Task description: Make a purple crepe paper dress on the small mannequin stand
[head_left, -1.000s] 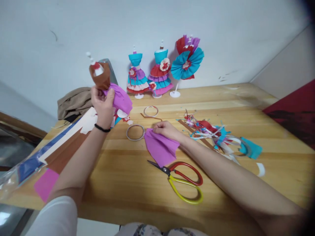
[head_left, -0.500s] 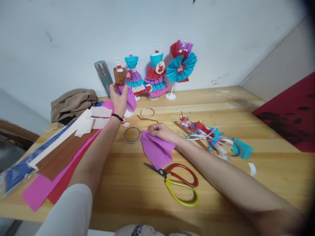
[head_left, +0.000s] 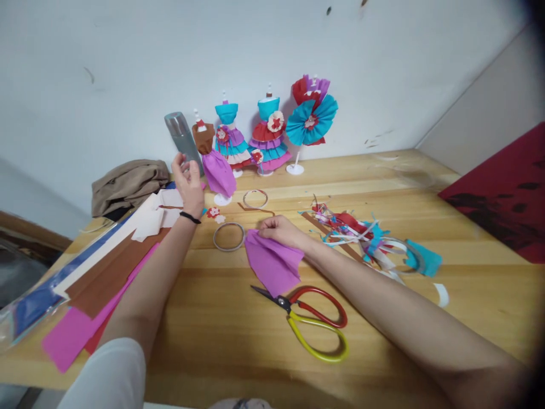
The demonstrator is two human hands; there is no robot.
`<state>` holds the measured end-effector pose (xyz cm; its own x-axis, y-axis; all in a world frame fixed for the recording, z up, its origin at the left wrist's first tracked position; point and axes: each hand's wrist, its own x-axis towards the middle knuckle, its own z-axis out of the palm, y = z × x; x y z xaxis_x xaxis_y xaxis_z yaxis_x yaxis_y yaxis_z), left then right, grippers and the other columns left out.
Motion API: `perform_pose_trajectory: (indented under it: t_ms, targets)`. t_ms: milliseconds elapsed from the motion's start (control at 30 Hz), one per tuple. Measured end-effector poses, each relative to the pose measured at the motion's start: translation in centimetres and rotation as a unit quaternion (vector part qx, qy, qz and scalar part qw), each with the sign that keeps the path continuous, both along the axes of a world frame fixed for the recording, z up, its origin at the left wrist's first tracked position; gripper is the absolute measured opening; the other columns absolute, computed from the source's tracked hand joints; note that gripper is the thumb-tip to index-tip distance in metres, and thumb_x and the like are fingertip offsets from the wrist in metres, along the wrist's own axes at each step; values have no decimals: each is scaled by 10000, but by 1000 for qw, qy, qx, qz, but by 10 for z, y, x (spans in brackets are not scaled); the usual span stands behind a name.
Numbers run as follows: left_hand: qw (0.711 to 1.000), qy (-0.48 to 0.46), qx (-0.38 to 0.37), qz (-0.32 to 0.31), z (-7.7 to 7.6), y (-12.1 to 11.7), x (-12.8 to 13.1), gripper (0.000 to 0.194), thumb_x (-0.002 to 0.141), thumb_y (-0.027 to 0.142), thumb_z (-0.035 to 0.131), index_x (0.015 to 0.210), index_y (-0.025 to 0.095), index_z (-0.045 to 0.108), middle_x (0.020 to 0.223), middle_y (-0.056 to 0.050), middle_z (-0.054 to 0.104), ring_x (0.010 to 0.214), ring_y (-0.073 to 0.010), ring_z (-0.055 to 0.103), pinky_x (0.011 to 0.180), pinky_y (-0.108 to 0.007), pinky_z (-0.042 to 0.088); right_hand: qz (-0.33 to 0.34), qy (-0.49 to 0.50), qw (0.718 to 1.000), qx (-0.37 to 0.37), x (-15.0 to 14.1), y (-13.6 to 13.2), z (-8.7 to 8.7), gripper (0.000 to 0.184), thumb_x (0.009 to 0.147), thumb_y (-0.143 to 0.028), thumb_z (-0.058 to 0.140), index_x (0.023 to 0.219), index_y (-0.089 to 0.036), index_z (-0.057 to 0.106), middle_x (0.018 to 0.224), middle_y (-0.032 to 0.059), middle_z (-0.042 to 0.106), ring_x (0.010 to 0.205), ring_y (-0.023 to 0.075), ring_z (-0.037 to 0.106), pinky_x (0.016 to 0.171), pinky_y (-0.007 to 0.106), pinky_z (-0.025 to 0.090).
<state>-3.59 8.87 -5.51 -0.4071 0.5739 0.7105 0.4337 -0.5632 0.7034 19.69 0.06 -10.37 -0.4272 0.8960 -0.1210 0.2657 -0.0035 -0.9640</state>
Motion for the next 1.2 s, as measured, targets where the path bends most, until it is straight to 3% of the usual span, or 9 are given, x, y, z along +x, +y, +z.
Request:
perform_pose_trajectory:
  t_ms: [67, 100, 167, 267, 333, 467, 833, 1033, 1200]
  targets:
    - [998, 12, -63, 14, -4, -23, 2, 298, 945, 443, 473, 1073, 183, 543, 1058, -79, 607, 984, -181, 577, 917, -330, 457, 2, 6, 1000, -1, 0, 0, 0, 174, 642, -264, 589, 512, -185, 506, 501, -59, 453, 512, 89, 390, 547, 251, 295]
    - [988, 64, -138, -38, -7, -39, 5, 244, 945, 400, 459, 996, 186, 565, 947, -47, 609, 884, -161, 571, 865, -311, 464, 4, 9, 1000, -1, 0, 0, 1, 180, 642, -264, 590, 507, -185, 501, 499, -59, 450, 513, 89, 388, 547, 251, 296]
    - [965, 123, -200, -116, -16, -74, 14, 174, 860, 340, 579, 789, 183, 604, 707, -2, 582, 671, -143, 526, 709, -280, 462, 8, 14, 1000, -1, 0, 0, 3, 195, 638, -272, 594, 496, -186, 492, 496, -58, 441, 514, 89, 385, 543, 249, 293]
    - [930, 199, -242, -193, -29, -123, 27, 133, 742, 293, 717, 707, 195, 635, 720, -13, 622, 680, -165, 536, 685, -292, 452, 8, 19, 1000, -4, 1, 1, 5, 179, 632, -282, 591, 505, -181, 515, 504, -52, 460, 518, 92, 397, 544, 247, 305]
    - [882, 312, -278, -220, -36, -142, 31, 146, 779, 281, 689, 696, 194, 606, 795, -42, 620, 771, -200, 541, 770, -345, 453, 6, 19, 1000, -6, 1, 1, 6, 163, 628, -282, 591, 517, -175, 538, 512, -46, 483, 522, 93, 410, 550, 247, 319]
    - [864, 370, -284, -190, -44, -144, 33, 176, 822, 236, 613, 664, 197, 543, 767, -55, 574, 786, -224, 508, 773, -373, 428, 4, 14, 1000, -10, 1, -1, 8, 162, 618, -280, 595, 510, -179, 529, 503, -50, 473, 516, 89, 398, 540, 250, 304]
    - [909, 181, -326, -185, -45, -158, 32, 151, 818, 242, 619, 699, 200, 536, 646, 10, 549, 613, -150, 470, 612, -282, 335, 59, -23, 998, -9, 7, -19, 28, 219, 645, -364, 640, 584, -180, 537, 557, -58, 485, 531, 77, 379, 538, 249, 271]
    - [909, 30, -319, -269, -51, -161, 34, 158, 775, 234, 656, 760, 196, 503, 755, 3, 576, 698, -142, 552, 658, -272, 414, 61, -7, 998, -1, 1, -30, 25, 200, 645, -323, 651, 618, -181, 513, 556, -64, 457, 529, 75, 377, 528, 238, 268]
    - [910, 47, -286, -297, -58, -162, 34, 232, 769, 190, 631, 976, 183, 525, 733, 27, 563, 650, -116, 531, 603, -243, 392, 63, -13, 998, -12, -4, -34, 24, 152, 593, -223, 625, 719, -182, 548, 607, -51, 536, 536, 85, 431, 521, 227, 307]
